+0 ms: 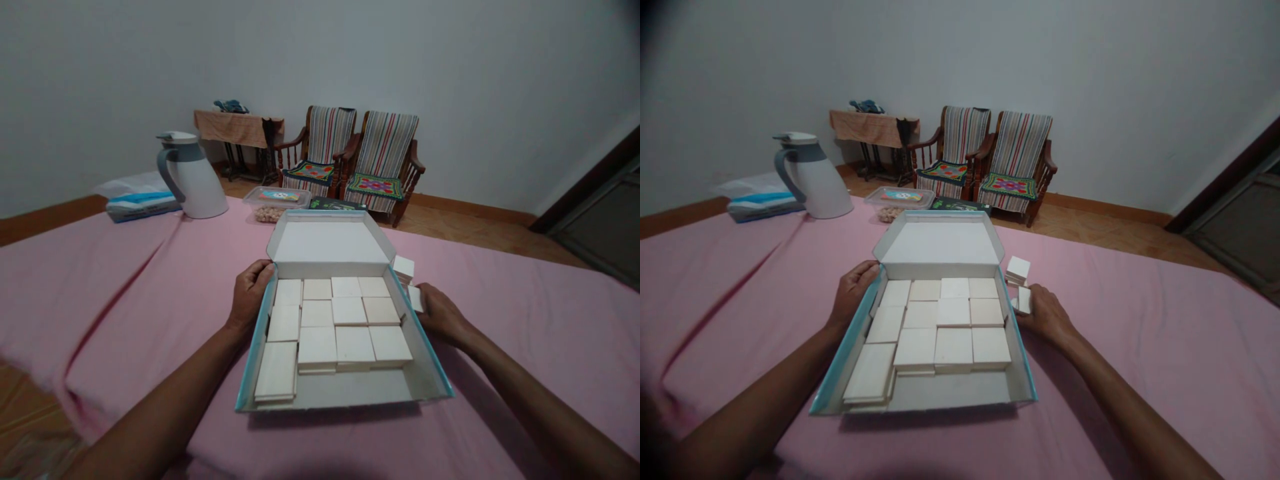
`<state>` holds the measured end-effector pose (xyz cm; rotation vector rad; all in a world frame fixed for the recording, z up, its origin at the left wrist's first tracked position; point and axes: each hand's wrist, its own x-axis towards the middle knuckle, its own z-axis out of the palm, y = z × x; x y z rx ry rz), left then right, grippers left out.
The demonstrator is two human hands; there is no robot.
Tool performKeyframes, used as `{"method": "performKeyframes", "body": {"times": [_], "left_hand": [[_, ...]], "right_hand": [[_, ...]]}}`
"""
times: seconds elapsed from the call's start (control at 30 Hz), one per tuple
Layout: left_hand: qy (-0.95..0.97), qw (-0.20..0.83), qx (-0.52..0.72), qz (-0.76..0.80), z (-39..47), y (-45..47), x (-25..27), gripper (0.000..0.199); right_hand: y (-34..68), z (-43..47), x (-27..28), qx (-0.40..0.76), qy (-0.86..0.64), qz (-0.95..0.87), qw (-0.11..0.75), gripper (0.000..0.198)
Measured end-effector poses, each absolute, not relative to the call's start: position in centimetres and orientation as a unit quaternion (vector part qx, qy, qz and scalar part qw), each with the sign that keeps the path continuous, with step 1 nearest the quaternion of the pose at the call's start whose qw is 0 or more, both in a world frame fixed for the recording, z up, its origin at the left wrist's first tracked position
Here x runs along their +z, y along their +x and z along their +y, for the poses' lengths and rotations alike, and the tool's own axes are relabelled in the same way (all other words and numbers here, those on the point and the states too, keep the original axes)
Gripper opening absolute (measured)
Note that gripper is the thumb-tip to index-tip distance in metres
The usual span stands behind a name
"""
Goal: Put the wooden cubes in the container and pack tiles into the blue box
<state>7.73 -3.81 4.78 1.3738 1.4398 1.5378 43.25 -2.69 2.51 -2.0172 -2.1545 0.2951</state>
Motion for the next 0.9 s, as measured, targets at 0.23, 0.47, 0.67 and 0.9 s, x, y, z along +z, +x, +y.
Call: {"method": "performKeyframes", "body": {"times": [0.23,0.47,0.67,0.9], "left_hand": [[0.527,0.296,0.575,0.552,-3.6,7.5,4.6,0.028],[0.527,0.302,0.576,0.548,-3.5,7.4,4.3,0.028],[0.512,0.338,0.587,0.527,-3.8,7.6,4.5,0.026],[0.456,0.371,0.596,0.548,-4.2,8.0,4.9,0.029]], "right_hand": [[45.2,-3.4,8.0,0.097,-0.697,-0.693,0.154,0.033],[38.3,-4.3,14.4,0.09,-0.595,-0.777,0.184,0.033],[34.7,-6.4,13.2,0.108,-0.539,-0.812,0.193,0.034],[35.8,-8.4,12.8,0.152,-0.535,-0.806,0.2,0.032]]}}
